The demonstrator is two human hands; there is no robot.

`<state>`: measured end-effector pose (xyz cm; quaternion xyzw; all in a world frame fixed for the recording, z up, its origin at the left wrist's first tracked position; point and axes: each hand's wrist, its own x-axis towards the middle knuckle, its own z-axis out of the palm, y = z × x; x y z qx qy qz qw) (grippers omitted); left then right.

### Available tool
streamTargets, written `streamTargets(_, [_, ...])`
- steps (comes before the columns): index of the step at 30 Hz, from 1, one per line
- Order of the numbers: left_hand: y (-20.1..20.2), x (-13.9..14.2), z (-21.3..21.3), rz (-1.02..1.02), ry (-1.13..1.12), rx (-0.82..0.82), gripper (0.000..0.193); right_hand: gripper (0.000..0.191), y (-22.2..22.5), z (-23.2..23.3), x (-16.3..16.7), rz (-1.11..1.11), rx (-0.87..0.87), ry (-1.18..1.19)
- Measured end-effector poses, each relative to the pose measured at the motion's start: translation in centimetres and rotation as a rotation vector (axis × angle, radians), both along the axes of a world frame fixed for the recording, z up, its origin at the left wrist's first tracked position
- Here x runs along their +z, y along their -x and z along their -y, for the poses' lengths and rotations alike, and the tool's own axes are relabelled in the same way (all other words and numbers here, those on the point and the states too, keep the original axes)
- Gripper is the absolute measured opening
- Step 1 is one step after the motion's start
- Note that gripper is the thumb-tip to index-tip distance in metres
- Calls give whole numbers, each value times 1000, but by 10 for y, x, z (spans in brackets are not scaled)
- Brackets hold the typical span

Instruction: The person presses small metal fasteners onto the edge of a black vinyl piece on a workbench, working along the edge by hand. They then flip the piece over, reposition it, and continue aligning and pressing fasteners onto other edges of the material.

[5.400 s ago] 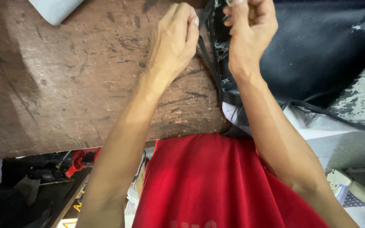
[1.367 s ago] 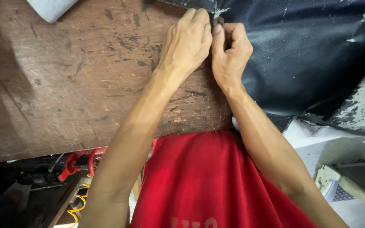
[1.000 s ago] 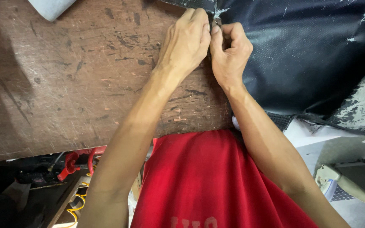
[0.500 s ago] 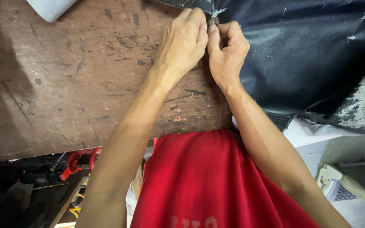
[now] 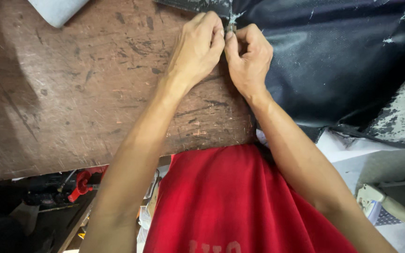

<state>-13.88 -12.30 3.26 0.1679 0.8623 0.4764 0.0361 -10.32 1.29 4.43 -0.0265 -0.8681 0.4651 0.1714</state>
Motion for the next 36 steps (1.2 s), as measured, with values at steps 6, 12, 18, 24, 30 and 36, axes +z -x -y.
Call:
streamTargets(6, [0,-1,3,9,20,-21,10,21,0,2,0,-27,12,-27])
streamTargets(12, [4,2,24,76,79,4,8,20,-4,-3,-4,48,7,58])
streamTargets(18, [-11,3,23,227,11,64,8,14,-8,-14,-10,149,22,577])
streamTargets(24, [-17,-2,-2,516,-395,177,11,14,-17,-21,-15,170,94,620])
streamTargets(30, [-14,-10,-17,789,-870,288,17,12,-29,-28,-17,199,120,642])
streamTargets(36, [-6,-11,-14,762,-755,223,16,14,-27,-33,-21,181,112,696])
